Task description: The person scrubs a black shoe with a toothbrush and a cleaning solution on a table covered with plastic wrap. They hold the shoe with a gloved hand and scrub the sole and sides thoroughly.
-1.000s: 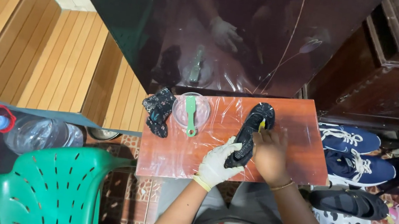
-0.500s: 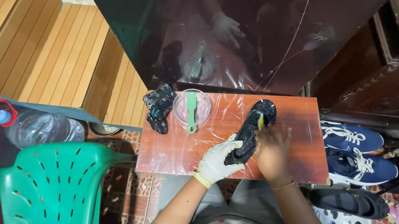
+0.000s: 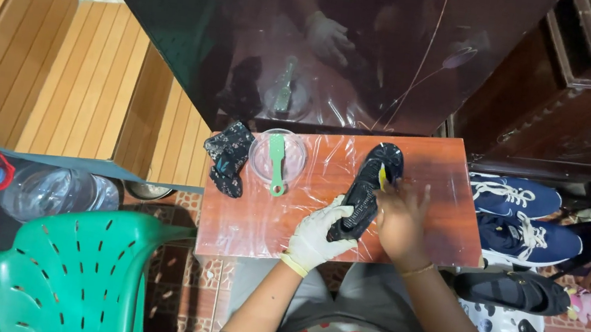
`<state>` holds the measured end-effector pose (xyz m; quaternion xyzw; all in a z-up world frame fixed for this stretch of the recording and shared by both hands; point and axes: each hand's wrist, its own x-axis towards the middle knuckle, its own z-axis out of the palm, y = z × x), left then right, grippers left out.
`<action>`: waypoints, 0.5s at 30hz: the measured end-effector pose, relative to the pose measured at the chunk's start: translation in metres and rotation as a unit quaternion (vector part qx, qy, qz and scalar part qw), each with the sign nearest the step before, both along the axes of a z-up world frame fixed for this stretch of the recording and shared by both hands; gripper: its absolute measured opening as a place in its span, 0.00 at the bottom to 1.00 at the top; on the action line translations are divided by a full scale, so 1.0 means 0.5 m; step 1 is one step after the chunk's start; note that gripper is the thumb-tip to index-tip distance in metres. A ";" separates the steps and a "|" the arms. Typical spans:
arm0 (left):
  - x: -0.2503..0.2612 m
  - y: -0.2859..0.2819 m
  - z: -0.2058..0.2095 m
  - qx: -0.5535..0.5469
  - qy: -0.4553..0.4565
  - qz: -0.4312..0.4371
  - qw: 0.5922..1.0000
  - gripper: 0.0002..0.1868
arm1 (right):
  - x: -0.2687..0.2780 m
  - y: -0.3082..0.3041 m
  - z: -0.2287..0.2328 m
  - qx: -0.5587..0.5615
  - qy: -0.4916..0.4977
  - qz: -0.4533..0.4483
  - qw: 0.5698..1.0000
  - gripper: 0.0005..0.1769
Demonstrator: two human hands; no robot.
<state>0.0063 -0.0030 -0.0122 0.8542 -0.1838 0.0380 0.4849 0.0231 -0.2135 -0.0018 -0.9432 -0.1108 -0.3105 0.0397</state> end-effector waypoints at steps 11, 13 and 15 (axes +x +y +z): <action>0.004 -0.002 0.000 0.020 0.042 0.015 0.999 0.34 | -0.039 0.039 0.036 0.163 0.053 0.092 0.981 0.10; 0.000 0.001 -0.003 0.013 0.048 0.011 0.999 0.33 | -0.064 0.022 0.044 0.170 0.070 0.106 0.977 0.09; 0.002 0.001 -0.008 0.003 0.043 0.006 0.999 0.34 | -0.067 -0.016 0.030 0.258 0.092 0.162 0.948 0.15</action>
